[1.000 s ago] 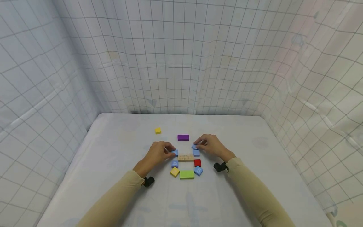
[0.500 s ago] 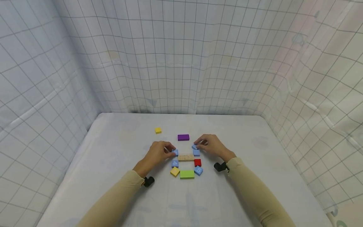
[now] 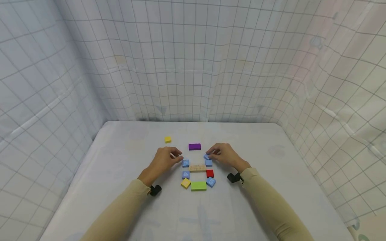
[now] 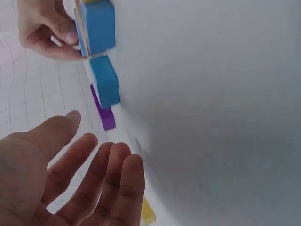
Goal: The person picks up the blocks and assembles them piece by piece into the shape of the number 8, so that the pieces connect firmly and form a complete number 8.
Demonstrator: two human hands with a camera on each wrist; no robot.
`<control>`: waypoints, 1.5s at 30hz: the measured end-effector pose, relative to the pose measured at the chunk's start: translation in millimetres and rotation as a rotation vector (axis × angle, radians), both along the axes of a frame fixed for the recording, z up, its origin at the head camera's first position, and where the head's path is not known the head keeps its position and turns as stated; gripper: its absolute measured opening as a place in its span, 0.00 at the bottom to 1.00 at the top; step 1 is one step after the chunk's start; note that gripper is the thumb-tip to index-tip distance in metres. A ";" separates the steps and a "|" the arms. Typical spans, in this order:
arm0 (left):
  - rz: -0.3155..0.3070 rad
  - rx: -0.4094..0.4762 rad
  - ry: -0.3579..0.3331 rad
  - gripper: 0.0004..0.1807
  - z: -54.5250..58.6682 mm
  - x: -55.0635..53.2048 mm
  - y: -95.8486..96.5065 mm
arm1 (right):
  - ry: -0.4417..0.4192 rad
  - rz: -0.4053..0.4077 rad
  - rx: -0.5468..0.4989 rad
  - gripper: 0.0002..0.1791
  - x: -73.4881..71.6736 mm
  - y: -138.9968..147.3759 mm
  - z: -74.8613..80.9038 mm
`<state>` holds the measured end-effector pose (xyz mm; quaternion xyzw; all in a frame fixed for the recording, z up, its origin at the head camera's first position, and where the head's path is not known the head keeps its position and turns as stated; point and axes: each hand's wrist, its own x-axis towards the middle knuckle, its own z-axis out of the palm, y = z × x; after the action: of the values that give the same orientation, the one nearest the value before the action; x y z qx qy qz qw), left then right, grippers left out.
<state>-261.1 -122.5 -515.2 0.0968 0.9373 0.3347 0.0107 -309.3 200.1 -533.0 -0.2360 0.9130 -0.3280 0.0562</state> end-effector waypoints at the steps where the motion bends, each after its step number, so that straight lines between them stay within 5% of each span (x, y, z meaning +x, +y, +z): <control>1: 0.012 0.001 0.012 0.12 1.8 -2.1 -2.3 | 0.001 0.000 -0.001 0.12 0.2 0.0 -0.2; 12: 0.103 -0.019 0.143 0.15 12.1 -35.2 -27.7 | 0.006 0.011 -0.010 0.11 -0.6 1.2 -0.3; 20: 0.126 -0.058 0.146 0.17 12.3 -55.7 -41.0 | -0.003 0.015 -0.010 0.10 -1.9 1.6 -2.4; 22: 0.112 -0.061 0.138 0.17 7.9 -65.5 -45.9 | -0.001 0.018 -0.007 0.10 -2.0 1.5 -1.7; 27: 0.111 -0.083 0.151 0.14 -29.7 -107.1 -61.7 | -0.001 0.025 -0.007 0.10 -2.2 1.8 0.3; 29: 0.106 -0.080 0.120 0.13 -37.5 -113.4 -63.6 | -0.004 0.024 -0.007 0.10 -2.4 1.9 0.4; 35: 0.124 -0.051 0.021 0.13 -36.8 -115.8 -64.8 | -0.005 0.028 -0.016 0.10 -3.1 1.3 0.6; 38: 0.111 -0.040 0.021 0.13 -28.1 -107.7 -62.3 | -0.003 0.028 -0.015 0.10 -3.2 1.5 0.8; 45: 0.059 -0.027 0.081 0.11 -33.4 -107.2 -66.2 | -0.001 0.029 -0.015 0.10 -3.4 2.7 1.1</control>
<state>-368.3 -188.7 -548.6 0.0823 0.9438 0.3182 -0.0358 -312.8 202.9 -531.9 -0.2496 0.9070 -0.3340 0.0596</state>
